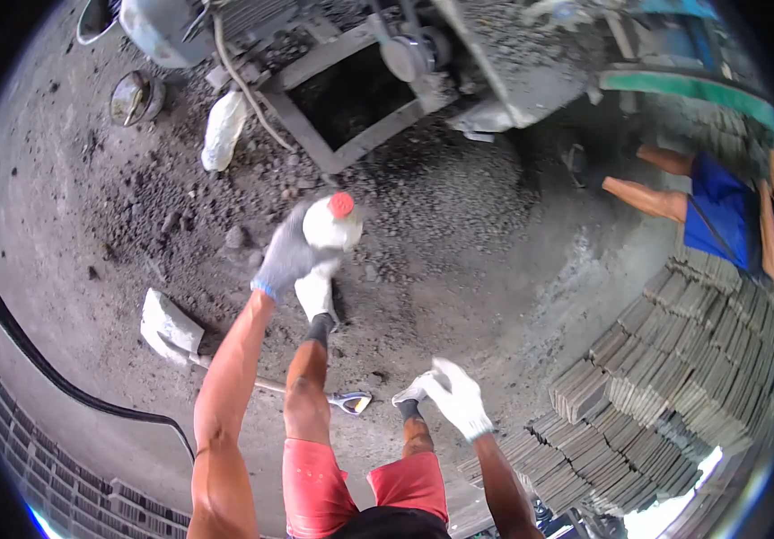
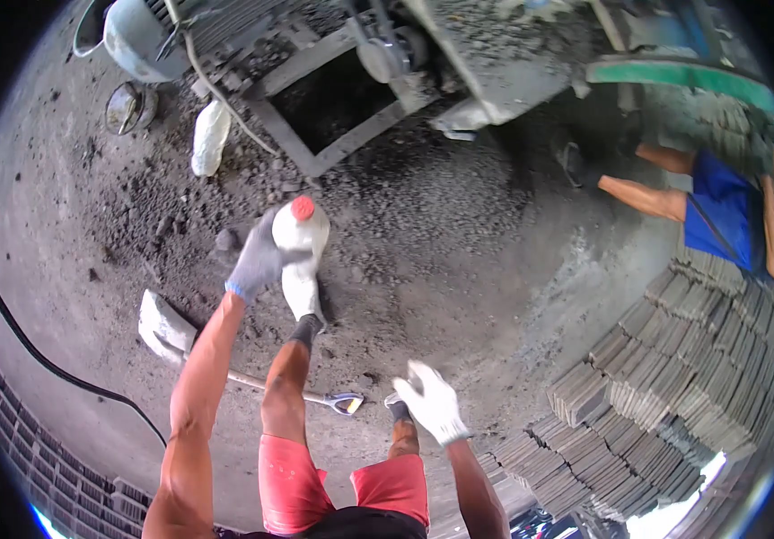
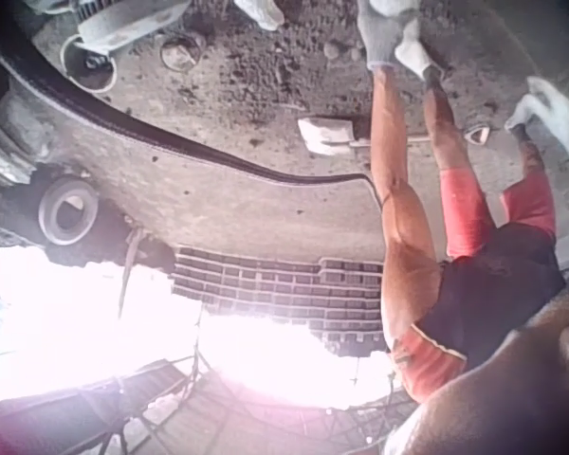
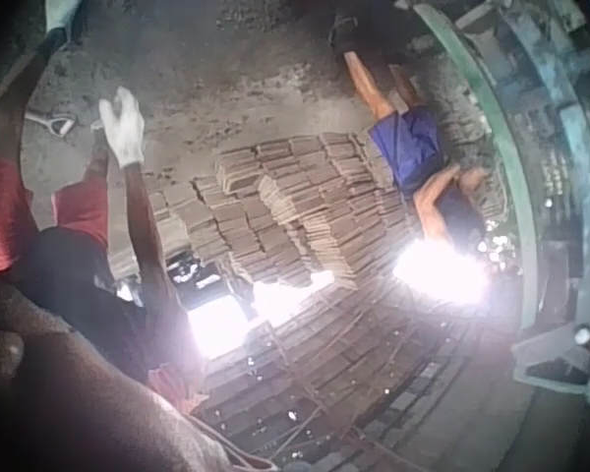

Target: Operating a block-making machine, stacking finished concrete blocks, and shoveling concrete mixture.

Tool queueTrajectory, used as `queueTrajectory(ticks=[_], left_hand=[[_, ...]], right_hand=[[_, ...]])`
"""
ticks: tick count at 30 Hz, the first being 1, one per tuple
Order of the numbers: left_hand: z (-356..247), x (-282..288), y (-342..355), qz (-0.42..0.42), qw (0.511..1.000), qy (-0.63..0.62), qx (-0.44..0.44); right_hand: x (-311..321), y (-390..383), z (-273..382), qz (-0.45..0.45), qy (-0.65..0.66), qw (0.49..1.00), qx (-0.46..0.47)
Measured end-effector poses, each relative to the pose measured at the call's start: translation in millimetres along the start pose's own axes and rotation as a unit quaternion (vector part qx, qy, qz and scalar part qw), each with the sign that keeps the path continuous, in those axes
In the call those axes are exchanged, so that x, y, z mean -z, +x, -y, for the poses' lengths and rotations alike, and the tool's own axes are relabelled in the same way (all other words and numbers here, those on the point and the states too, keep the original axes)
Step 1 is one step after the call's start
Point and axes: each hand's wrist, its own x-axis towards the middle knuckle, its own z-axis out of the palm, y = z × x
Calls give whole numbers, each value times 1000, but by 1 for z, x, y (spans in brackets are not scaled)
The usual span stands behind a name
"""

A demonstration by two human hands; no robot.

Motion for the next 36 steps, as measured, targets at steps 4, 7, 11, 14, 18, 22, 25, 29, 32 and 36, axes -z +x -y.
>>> queueTrajectory(ticks=[4, 7, 11, 14, 18, 22, 25, 29, 32, 36], left_hand=[[-23, -67, -74, 50, 976, -158, 144], [10, -143, -113, 67, 936, -218, 270], [13, -145, -154, 20, 943, -168, 287], [18, -140, -158, -2, 929, -209, 305], [50, -136, -164, -2, 953, -74, 293], [68, -139, -154, 37, 962, -17, 272], [61, -149, -154, 37, 968, 62, 240], [83, -150, -139, 38, 983, 60, 170], [71, -151, -138, 52, 979, 89, 176], [41, -155, -130, 58, 980, 80, 170]], right_hand=[[-16, 35, 36, 8, -70, 993, 98], [1, 21, 7, 32, 48, 996, 65], [-12, 1, -18, 87, 214, 970, 74], [-1, 19, -16, 36, 201, 979, 26], [12, 65, -37, 12, 248, 968, 29], [13, 134, -36, -25, 224, 973, 52], [29, 164, -7, -17, 261, 961, 89], [40, 238, 16, -31, 250, 958, 138], [54, 259, 39, -43, 217, 964, 146], [70, 290, 44, -38, 300, 942, 146]])
